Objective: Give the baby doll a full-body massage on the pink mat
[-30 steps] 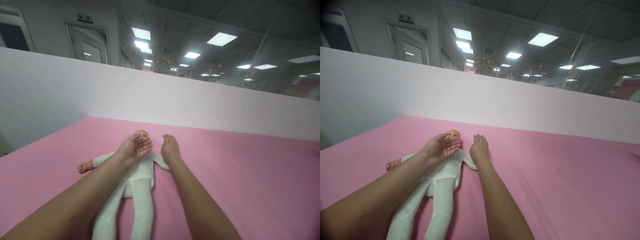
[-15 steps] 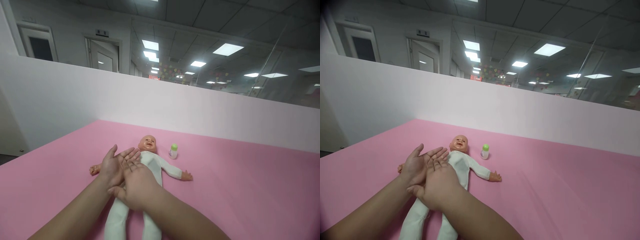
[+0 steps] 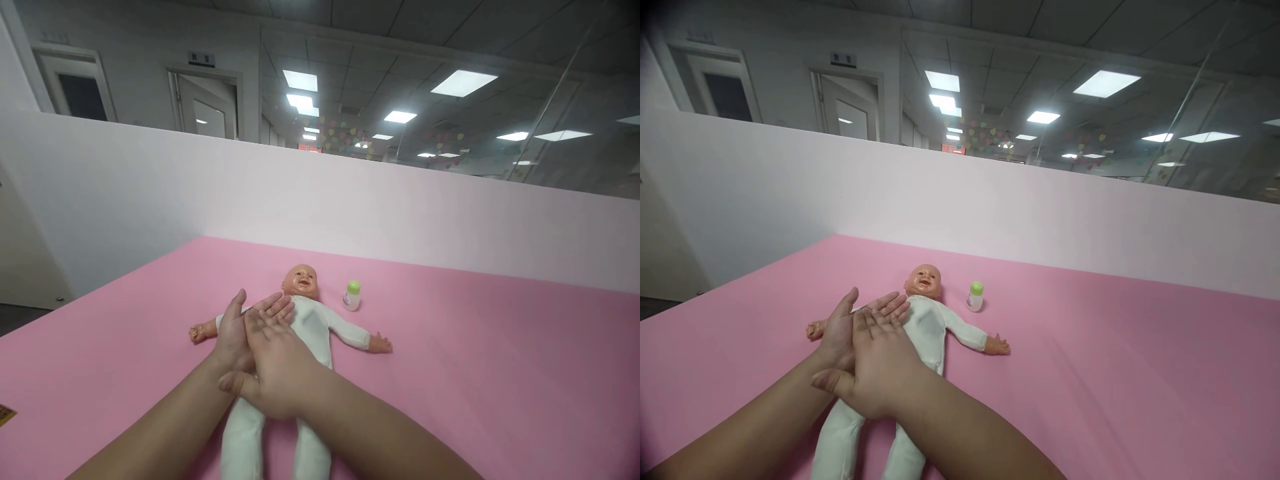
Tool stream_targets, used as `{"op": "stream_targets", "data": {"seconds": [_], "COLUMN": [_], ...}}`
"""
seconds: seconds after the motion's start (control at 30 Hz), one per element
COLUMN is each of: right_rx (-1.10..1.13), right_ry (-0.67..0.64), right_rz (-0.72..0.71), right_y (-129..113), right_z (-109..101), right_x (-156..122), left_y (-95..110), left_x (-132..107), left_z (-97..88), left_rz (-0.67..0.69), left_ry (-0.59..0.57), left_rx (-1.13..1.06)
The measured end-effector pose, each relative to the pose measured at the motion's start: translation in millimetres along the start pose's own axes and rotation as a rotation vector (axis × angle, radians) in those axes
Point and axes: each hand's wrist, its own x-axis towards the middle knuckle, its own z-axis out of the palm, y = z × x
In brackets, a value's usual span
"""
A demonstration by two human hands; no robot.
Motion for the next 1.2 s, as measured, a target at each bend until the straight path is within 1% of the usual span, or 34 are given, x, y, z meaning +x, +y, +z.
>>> {"op": "stream_targets", "data": {"seconds": [0.1,0.17,0.27,0.37,0.43,0.5,0.6,0.7,0.8,0.9,1.0,1.13,1.2], "right_rx": [-0.104,-0.158,-0.197,-0.144,-0.066,0.004,0.049,0.006,-0.091,-0.171,-0.176,-0.050,0.021], "right_ry": [0.031,0.022,-0.026,-0.083,-0.089,-0.071,-0.056,-0.051,-0.027,-0.034,-0.061,-0.097,-0.109], "right_rz": [0.014,0.028,0.053,0.042,0.001,-0.042,-0.055,-0.019,0.035,0.084,0.091,0.001,-0.052], "right_y": [7.8,8.4,1.8,-9.2,-15.8,-19.9,-19.7,-11.3,1.4,10.1,9.2,-2.5,-8.2], "right_z": [0.3,-0.4,-2.8,-6.3,-8.3,-9.8,-11.0,-10.1,-7.7,-7.4,-11.1,-18.2,-20.5], "right_x": [5.2,7.8,9.0,5.9,1.7,-2.9,-6.5,-3.1,4.0,8.1,6.4,-0.3,-2.9], "left_y": [6.0,13.8,24.6,29.6,28.5,24.2,14.7,8.0,8.8,15.6,23.5,30.5,31.2], "left_x": [-4.3,-5.1,-0.4,6.3,7.6,5.2,-2.8,-9.3,-10.4,-8.0,-4.2,1.5,2.8], "left_z": [3.7,2.5,-5.1,-13.2,-14.5,-11.4,-1.4,7.8,10.5,6.6,-0.7,-10.0,-11.8], "left_rz": [-0.063,-0.076,-0.026,0.045,0.071,0.075,0.022,-0.053,-0.091,-0.087,-0.041,0.024,0.044], "left_ry": [0.013,0.035,0.072,0.105,0.101,0.088,0.072,0.054,0.038,0.035,0.040,0.045,0.051], "left_rx": [-0.021,-0.038,-0.053,-0.077,-0.075,-0.057,-0.039,-0.037,-0.069,-0.105,-0.118,-0.136,-0.140]}}
